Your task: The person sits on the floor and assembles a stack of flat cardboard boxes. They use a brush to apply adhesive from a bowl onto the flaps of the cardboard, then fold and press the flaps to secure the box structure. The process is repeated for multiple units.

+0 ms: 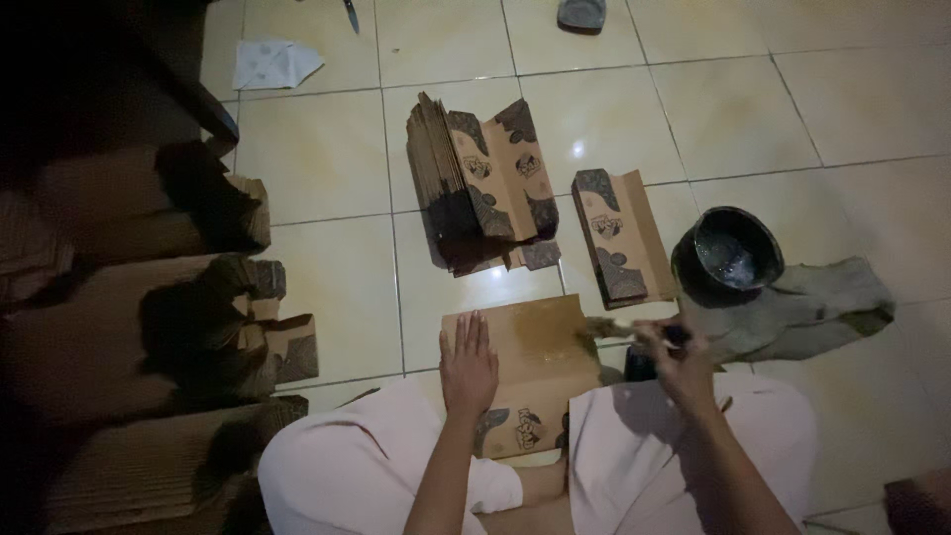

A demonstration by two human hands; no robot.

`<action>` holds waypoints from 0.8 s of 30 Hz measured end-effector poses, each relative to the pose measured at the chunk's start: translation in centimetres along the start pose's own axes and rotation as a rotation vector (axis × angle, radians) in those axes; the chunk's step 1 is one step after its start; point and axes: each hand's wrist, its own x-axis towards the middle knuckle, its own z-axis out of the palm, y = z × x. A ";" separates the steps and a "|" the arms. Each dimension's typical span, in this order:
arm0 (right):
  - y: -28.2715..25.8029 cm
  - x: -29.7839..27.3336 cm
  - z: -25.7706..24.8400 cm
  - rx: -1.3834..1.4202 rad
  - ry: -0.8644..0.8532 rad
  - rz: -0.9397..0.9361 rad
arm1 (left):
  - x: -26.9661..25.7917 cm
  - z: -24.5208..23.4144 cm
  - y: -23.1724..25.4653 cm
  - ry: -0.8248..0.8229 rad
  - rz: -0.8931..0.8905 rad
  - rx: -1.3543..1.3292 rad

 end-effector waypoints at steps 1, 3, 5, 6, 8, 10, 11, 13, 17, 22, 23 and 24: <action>-0.2 -0.2 0.5 -0.056 -0.029 -0.033 | 0.2 0.0 0.0 0.011 0.002 0.003; 0.5 -1.0 1.5 -0.171 -0.089 -0.088 | 0.2 0.4 0.1 0.024 0.007 0.009; 1.7 -0.2 2.4 -0.224 -0.152 -0.041 | 0.4 0.8 0.1 0.090 0.006 -0.046; 2.3 0.0 2.4 -0.249 -0.185 -0.015 | 0.4 0.9 0.1 0.120 0.004 -0.072; 2.7 0.5 1.6 -0.297 -0.176 -0.102 | 0.1 0.6 0.1 0.023 -0.016 -0.087; 2.2 0.7 0.9 -0.288 -0.143 -0.149 | -0.1 0.5 0.0 0.029 -0.013 -0.085; 1.6 1.0 0.5 -0.256 -0.113 -0.153 | -0.2 0.5 0.0 0.084 0.002 -0.077; 0.2 1.4 0.1 -0.233 -0.059 -0.106 | 0.1 0.6 -0.2 0.144 0.023 -0.053; 0.0 0.9 2.9 -0.289 -0.169 0.076 | -0.1 0.9 0.0 0.154 0.025 -0.013; 4.0 2.3 8.6 -0.260 -0.142 -0.302 | 0.0 -0.2 0.1 0.005 0.002 -0.036; 4.1 2.7 8.8 -0.223 -0.070 -0.354 | -0.1 -0.3 0.1 0.005 -0.002 -0.051; 3.7 2.9 8.8 -0.186 0.000 -0.406 | -0.2 -0.2 0.1 0.004 -0.009 -0.067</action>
